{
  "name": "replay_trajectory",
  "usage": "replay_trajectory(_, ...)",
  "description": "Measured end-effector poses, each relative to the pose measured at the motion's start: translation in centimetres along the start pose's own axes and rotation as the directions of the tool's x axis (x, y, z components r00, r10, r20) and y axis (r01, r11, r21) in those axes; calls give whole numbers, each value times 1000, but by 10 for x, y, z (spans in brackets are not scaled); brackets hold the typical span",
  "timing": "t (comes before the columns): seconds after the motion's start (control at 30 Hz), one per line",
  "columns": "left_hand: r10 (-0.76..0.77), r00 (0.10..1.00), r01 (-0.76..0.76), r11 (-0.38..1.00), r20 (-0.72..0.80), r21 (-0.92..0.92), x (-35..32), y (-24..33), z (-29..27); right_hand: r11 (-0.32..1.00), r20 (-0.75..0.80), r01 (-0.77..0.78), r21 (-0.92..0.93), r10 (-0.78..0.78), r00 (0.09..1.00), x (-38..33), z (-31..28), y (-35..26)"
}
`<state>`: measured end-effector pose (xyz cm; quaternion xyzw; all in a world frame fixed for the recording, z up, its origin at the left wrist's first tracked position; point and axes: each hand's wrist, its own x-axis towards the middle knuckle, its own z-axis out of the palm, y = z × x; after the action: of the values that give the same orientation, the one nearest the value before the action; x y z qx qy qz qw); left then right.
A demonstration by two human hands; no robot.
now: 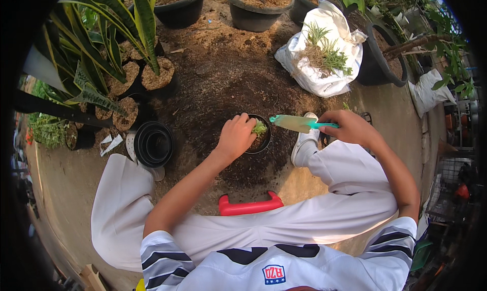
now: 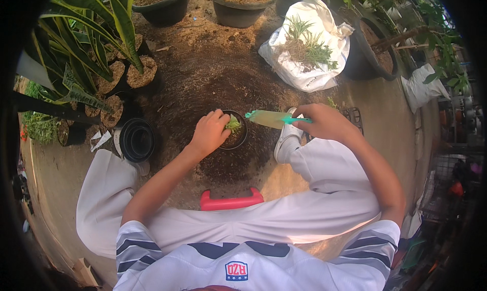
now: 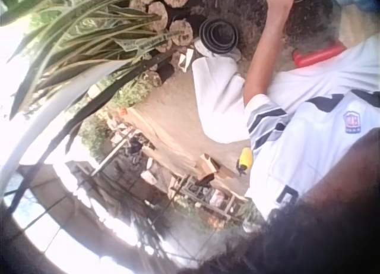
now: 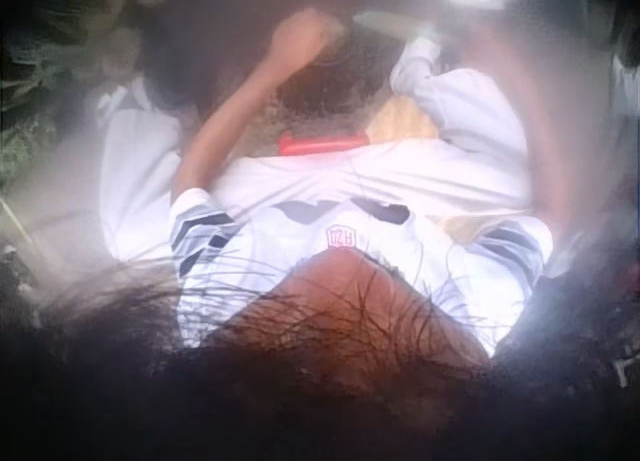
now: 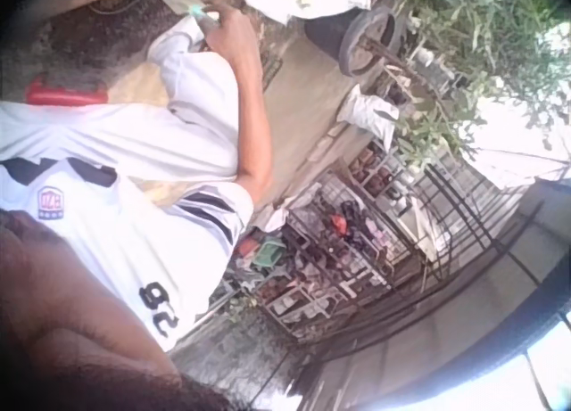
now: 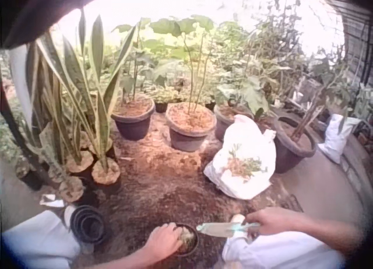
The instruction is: The person prepares a small black pot with soil using a green trowel, then plants a small seedling into the pot. They continue to add soil around the seedling and pat it down to secure the plant.
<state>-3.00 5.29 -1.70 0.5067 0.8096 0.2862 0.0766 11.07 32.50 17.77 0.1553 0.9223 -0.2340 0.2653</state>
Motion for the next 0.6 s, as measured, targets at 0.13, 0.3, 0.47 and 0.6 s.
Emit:
replay_trajectory(0.13,-252,961,266,955,116,-132,11,-3,-14,997,31,68,-38,-67,997,-4,8,5)
replay_trajectory(0.3,-316,933,339,932,173,-125,16,-10,-20,994,49,97,-51,-95,994,-12,16,-13)
replay_trajectory(0.47,-342,919,375,912,197,-165,17,-13,-23,986,24,161,-52,-160,987,-16,38,-27)
replay_trajectory(0.6,-397,886,445,873,239,-197,19,-13,-27,965,-70,237,-112,-246,967,-8,65,-27)
